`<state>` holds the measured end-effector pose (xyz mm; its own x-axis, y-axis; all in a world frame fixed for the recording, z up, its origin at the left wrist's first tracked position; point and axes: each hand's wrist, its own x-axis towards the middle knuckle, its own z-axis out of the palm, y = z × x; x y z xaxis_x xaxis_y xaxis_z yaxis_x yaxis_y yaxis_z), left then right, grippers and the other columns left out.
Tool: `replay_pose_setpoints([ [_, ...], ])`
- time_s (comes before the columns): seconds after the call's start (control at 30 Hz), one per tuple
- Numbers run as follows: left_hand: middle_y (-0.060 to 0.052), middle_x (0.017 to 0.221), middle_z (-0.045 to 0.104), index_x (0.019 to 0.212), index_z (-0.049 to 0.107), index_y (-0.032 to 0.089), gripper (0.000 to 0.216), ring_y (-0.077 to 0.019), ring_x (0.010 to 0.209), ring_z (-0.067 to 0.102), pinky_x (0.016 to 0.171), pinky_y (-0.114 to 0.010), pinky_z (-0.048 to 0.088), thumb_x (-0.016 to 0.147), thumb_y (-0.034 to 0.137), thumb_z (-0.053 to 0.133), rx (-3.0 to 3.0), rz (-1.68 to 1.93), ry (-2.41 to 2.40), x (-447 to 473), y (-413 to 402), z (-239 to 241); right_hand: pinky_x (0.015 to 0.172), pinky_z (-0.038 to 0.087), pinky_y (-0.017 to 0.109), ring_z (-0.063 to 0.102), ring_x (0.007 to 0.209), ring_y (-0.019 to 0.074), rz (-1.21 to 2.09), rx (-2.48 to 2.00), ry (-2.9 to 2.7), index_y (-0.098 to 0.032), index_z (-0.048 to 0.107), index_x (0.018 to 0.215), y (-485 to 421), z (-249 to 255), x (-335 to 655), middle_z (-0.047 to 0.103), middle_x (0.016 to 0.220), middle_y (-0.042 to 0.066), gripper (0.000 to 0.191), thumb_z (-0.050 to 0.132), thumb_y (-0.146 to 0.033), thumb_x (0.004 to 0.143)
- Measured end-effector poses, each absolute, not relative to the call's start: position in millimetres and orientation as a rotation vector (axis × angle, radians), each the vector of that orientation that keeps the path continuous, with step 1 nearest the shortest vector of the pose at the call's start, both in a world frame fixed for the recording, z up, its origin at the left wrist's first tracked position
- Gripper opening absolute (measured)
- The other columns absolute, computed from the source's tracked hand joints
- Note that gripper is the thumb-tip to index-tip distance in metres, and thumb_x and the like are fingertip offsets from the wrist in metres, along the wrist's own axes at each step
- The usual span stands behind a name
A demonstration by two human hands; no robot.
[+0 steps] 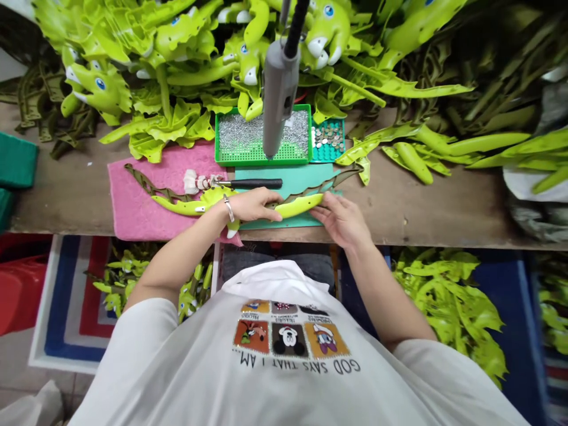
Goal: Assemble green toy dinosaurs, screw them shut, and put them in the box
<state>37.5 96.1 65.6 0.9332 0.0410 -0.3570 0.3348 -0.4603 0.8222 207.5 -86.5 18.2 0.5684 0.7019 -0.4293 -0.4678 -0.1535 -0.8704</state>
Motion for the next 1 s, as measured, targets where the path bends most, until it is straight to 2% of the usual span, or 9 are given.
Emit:
replay_pose_setpoints([
  [0.07,0.005,0.07,0.047,0.101,0.067,0.01,0.05,-0.012,0.067,0.04,0.063,-0.024,0.03,0.077,0.053,0.063,2.036,-0.362,0.272,37.2,95.9,66.6,0.073,0.064,0.036,0.071,0.072,0.0173,1.135,-1.314,-0.169,-0.02,0.061,0.079,-81.5,21.3,202.8,0.069,0.074,0.0,0.056,0.092,-0.058,0.052],
  [0.17,0.005,0.071,0.048,0.103,0.066,0.01,0.05,-0.0117,0.067,0.041,0.064,-0.023,0.031,0.077,0.053,0.064,2.052,-0.372,0.28,37.1,96.6,67.8,0.071,0.065,0.036,0.07,0.064,0.0152,1.055,-1.279,-0.158,-0.019,0.059,0.071,-77.0,26.3,197.2,0.07,0.069,-0.002,0.054,0.095,-0.053,0.049],
  [0.37,0.002,0.082,0.059,0.112,0.063,0.012,0.044,-0.0142,0.074,0.051,0.069,-0.024,0.039,0.086,0.047,0.059,2.153,-0.432,0.301,33.2,90.4,73.1,0.065,0.065,0.035,0.068,0.058,0.0147,1.002,-1.284,-0.133,-0.02,0.058,0.068,-73.9,22.2,195.4,0.069,0.065,-0.003,0.055,0.095,-0.054,0.045],
  [0.5,-0.013,0.119,0.062,0.128,0.053,0.01,0.05,-0.0263,0.107,0.06,0.091,-0.035,0.048,0.084,0.027,0.067,2.551,-0.272,0.451,15.2,65.7,76.7,0.07,0.064,0.039,0.069,0.068,0.0175,0.954,-1.386,-0.193,-0.022,0.055,0.077,-77.0,16.9,191.9,0.068,0.072,-0.001,0.056,0.086,-0.064,0.056],
  [0.57,-0.017,0.124,0.06,0.131,0.05,0.009,0.05,-0.0289,0.115,0.06,0.096,-0.039,0.049,0.083,0.014,0.063,2.705,-0.182,0.544,4.6,52.8,78.1,0.077,0.063,0.043,0.069,0.078,0.0195,0.675,-1.557,-0.326,-0.023,0.057,0.091,-82.5,18.6,186.4,0.068,0.082,0.001,0.054,0.08,-0.065,0.066],
  [0.7,-0.017,0.115,0.066,0.144,0.038,0.006,0.054,-0.0269,0.104,0.067,0.09,-0.038,0.052,0.09,0.01,0.045,2.867,-0.081,0.576,-6.6,40.3,90.1,0.097,0.056,0.048,0.066,0.107,0.0257,-0.034,-1.759,-1.137,-0.025,0.06,0.116,-87.8,30.6,170.0,0.069,0.11,0.01,0.05,0.078,-0.052,0.077],
  [0.83,-0.013,0.1,0.071,0.157,0.013,0.002,0.073,-0.025,0.09,0.069,0.084,-0.037,0.051,0.091,0.012,0.041,2.978,0.023,0.571,-4.1,37.4,115.2,0.091,0.056,0.042,0.068,0.104,0.023,-0.188,-1.522,-1.746,-0.027,0.065,0.121,-69.6,42.8,159.1,0.073,0.107,0.008,0.028,0.063,-0.032,0.093],
  [0.9,-0.015,0.104,0.071,0.158,0.011,0.0,0.077,-0.0263,0.093,0.068,0.085,-0.038,0.05,0.089,0.013,0.043,3.017,0.058,0.589,-0.5,35.8,124.4,0.085,0.056,0.039,0.068,0.098,0.0221,-0.211,-1.442,-1.771,-0.026,0.066,0.121,-58.1,47.1,159.1,0.074,0.104,0.008,0.027,0.059,-0.028,0.095],
  [1.0,-0.019,0.118,0.068,0.155,0.027,0.002,0.07,-0.0286,0.1,0.066,0.085,-0.04,0.048,0.091,0.019,0.048,3.075,0.101,0.635,6.9,36.8,126.0,0.083,0.054,0.04,0.067,0.095,0.0232,-0.181,-1.445,-1.745,-0.025,0.069,0.119,-46.9,51.6,163.0,0.074,0.102,0.009,0.026,0.058,-0.028,0.095],
])
